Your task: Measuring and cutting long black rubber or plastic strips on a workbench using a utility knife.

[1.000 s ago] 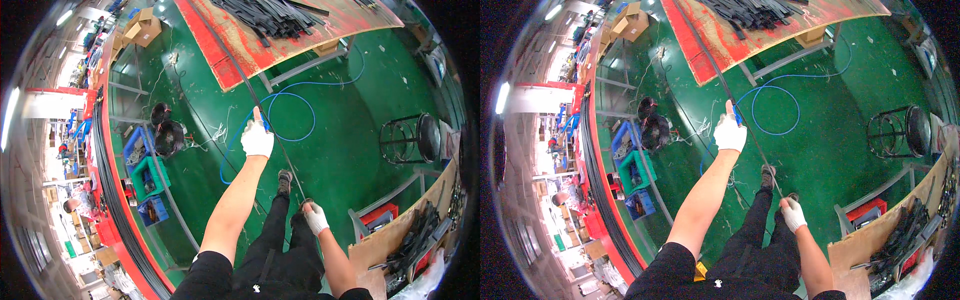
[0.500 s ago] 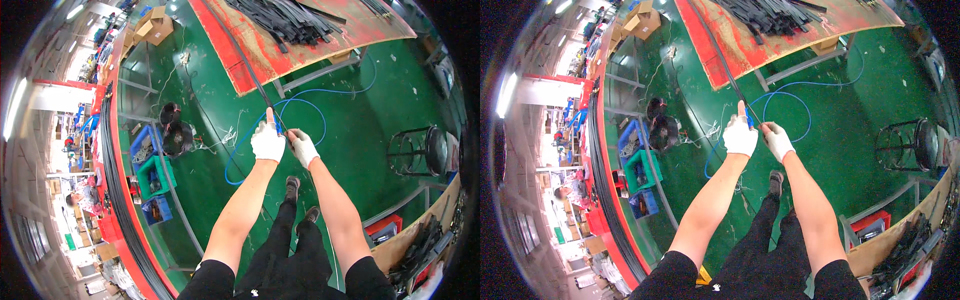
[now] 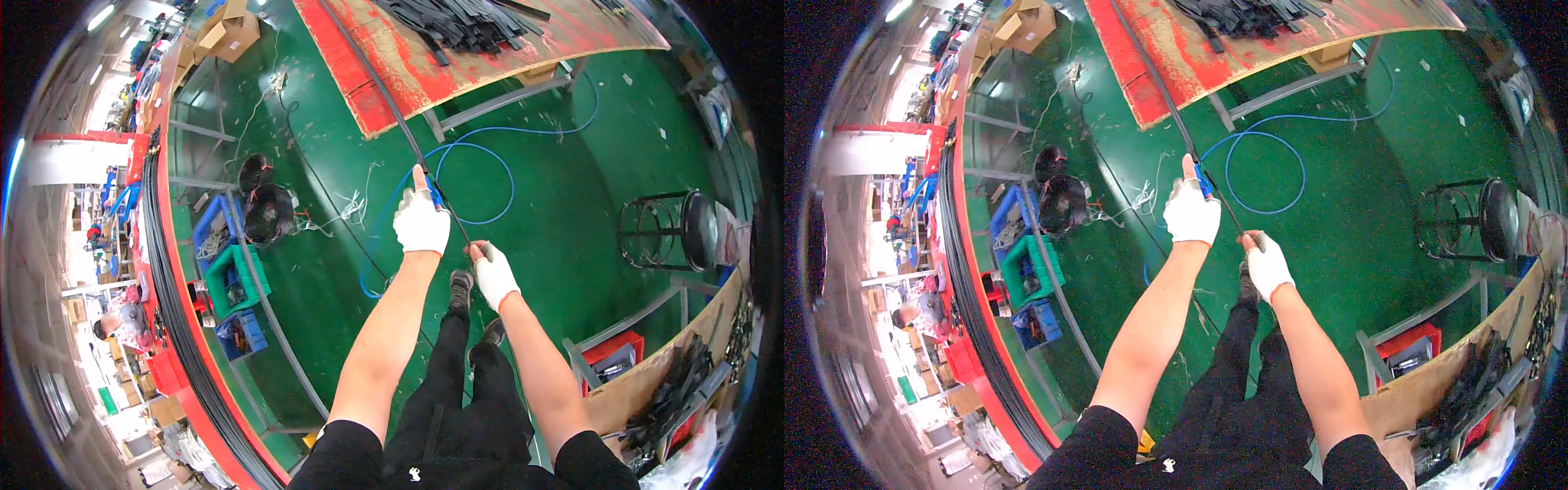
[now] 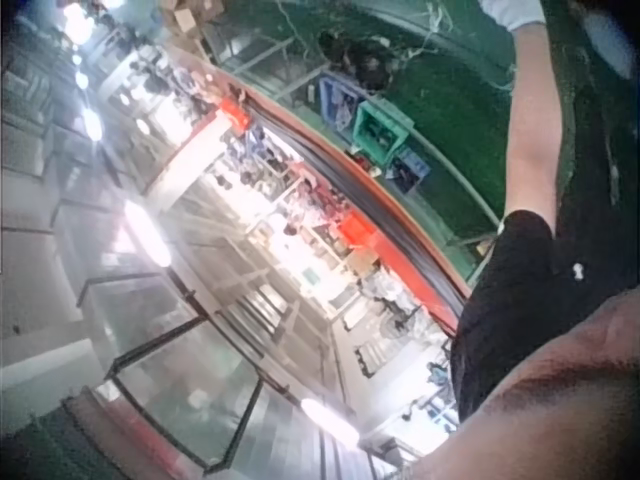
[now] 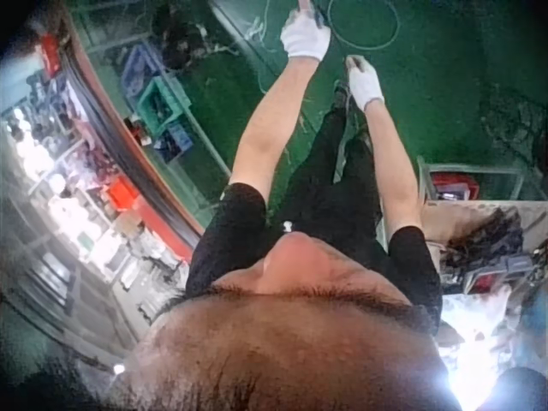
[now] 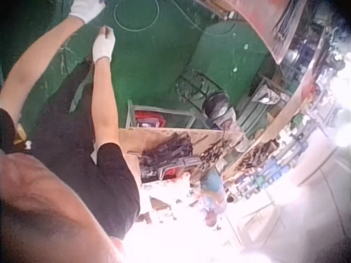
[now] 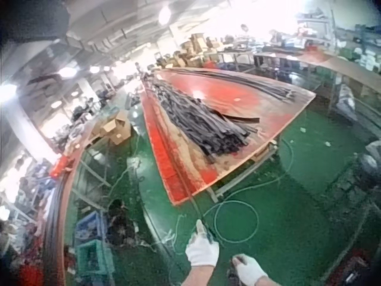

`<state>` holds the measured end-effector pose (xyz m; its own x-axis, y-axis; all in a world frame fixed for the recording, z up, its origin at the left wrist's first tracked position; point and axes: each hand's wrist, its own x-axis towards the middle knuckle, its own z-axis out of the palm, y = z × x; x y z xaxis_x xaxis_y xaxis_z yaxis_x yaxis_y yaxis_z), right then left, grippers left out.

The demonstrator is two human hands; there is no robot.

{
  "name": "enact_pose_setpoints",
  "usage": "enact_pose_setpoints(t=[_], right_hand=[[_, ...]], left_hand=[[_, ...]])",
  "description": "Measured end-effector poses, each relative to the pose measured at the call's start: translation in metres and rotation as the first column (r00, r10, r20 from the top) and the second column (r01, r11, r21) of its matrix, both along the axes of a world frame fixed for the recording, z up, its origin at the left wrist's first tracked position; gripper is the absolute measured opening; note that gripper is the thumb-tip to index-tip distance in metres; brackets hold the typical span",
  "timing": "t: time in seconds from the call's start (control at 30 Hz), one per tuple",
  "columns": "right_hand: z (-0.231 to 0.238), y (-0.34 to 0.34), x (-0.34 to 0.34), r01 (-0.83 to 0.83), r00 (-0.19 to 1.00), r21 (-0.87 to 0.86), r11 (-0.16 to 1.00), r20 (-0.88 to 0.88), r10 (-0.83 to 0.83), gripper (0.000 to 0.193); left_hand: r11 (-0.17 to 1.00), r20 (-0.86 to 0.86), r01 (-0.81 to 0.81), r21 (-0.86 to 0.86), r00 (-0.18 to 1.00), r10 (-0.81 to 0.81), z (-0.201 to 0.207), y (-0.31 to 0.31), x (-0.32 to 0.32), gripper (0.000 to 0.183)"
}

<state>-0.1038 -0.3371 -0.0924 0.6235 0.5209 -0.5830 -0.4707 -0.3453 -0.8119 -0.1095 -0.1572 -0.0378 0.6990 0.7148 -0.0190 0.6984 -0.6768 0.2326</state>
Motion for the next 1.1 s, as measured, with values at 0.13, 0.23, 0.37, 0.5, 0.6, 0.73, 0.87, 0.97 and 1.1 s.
enact_pose_setpoints(t=[0.13, 0.23, 0.37, 0.5, 0.6, 0.73, 0.87, 0.97, 1.1], right_hand=[[-0.002, -0.025, -0.016, 0.005, 0.999, -0.008, 1.0, 0.038, -0.005, 0.034], [-0.007, -0.037, -0.029, 0.013, 0.997, -0.021, 1.0, 0.075, -0.012, 0.036], [-0.014, -0.048, -0.036, 0.013, 0.998, -0.042, 0.999, 0.057, -0.011, 0.037], [-0.008, -0.054, -0.029, -0.006, 0.999, -0.058, 0.998, -0.042, 0.003, 0.034], [-0.012, -0.056, -0.02, -0.014, 0.998, -0.043, 0.999, -0.055, 0.012, 0.032], [-0.002, -0.049, -0.009, -0.044, 0.995, 0.08, 0.996, -0.09, 0.051, 0.032], [-0.008, -0.019, 0.02, -0.188, 0.982, 0.13, 0.974, 0.047, 0.183, 0.039], [0.018, 0.042, 0.061, -0.036, 0.984, 0.215, 0.976, -0.161, 0.072, 0.051], [0.034, 0.12, 0.098, -0.088, 0.996, 0.116, 0.989, 0.042, 0.084, 0.054]], left_hand=[[1.0, 0.022, 0.011, 0.028, 1.0, -0.011, 0.001, 0.004, 0.001, 0.089], [0.998, 0.003, 0.054, 0.023, 0.999, -0.054, 0.01, -0.002, 0.005, 0.087], [0.997, -0.021, 0.072, 0.0, 0.997, -0.072, 0.003, -0.004, 0.002, 0.088], [0.999, -0.004, 0.04, -0.033, 0.999, -0.04, -0.007, -0.003, -0.01, 0.092], [0.998, 0.023, 0.023, -0.052, 0.999, -0.022, -0.001, 0.001, -0.011, 0.089], [0.998, -0.013, 0.025, -0.051, 1.0, -0.026, 0.011, 0.012, -0.006, 0.088], [0.999, 0.007, 0.03, -0.037, 1.0, -0.03, 0.019, 0.02, 0.001, 0.087], [0.998, -0.004, 0.058, -0.018, 0.998, -0.058, 0.014, 0.031, 0.001, 0.09], [0.986, 0.087, 0.155, 0.057, 0.983, -0.16, 0.012, 0.038, 0.004, 0.084]])
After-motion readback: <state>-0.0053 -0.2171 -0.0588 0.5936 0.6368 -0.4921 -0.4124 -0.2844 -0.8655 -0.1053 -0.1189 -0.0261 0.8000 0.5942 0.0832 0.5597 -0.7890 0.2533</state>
